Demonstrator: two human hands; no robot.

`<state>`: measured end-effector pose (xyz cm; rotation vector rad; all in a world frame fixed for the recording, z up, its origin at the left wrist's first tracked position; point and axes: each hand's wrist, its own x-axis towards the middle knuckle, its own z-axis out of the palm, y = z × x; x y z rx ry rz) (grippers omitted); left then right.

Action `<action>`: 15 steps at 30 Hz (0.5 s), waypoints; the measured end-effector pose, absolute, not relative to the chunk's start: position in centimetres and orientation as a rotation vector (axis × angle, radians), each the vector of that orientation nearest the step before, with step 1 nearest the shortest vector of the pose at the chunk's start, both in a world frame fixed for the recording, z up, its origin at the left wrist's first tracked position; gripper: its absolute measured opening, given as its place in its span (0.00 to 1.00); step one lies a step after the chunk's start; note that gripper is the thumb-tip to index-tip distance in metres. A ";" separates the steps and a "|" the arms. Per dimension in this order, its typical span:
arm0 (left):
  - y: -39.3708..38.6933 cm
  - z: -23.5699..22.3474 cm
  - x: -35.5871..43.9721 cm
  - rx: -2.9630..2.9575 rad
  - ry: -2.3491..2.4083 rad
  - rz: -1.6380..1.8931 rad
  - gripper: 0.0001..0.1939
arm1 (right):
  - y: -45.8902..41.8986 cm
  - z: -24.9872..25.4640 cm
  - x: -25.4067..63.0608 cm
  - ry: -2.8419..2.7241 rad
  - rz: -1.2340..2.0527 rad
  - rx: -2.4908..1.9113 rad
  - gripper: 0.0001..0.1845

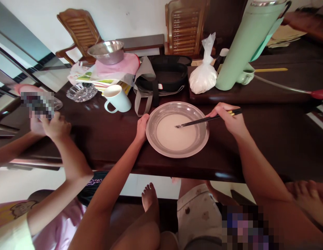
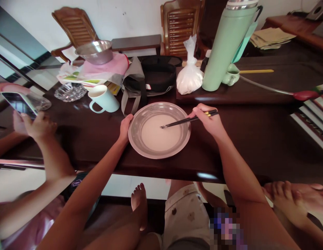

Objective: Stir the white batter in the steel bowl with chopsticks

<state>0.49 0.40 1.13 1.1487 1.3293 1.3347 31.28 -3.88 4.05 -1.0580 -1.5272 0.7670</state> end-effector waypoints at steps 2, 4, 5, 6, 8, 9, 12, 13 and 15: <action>0.4 1.2 0.5 1.146 1.337 1.332 0.20 | -3.9 4.0 31.2 -1.494 0.819 -1.018 0.19; 0.4 1.2 0.6 1.121 1.347 1.331 0.20 | -4.0 4.0 30.9 -1.543 0.872 -1.002 0.18; 0.4 1.2 0.6 1.109 1.349 1.332 0.20 | -4.0 4.0 30.8 -1.585 0.869 -1.015 0.17; 0.4 1.2 0.6 1.104 1.348 1.333 0.21 | -4.0 4.0 30.7 -1.620 0.840 -1.036 0.16; 0.4 1.2 0.6 1.111 1.339 1.335 0.21 | -4.0 4.0 30.7 -1.629 0.758 -1.075 0.14; 0.4 1.2 0.6 1.118 1.336 1.335 0.21 | -3.9 4.0 30.8 -1.599 0.728 -1.077 0.15; 0.4 1.2 0.5 1.129 1.331 1.335 0.20 | -3.8 3.9 31.1 -1.500 0.770 -1.016 0.19; 0.4 1.2 0.5 1.128 1.332 1.336 0.20 | -3.8 3.9 31.1 -1.507 0.811 -0.997 0.20; 0.4 1.2 0.5 1.117 1.337 1.338 0.20 | -3.8 3.8 31.0 -1.591 0.870 -0.994 0.18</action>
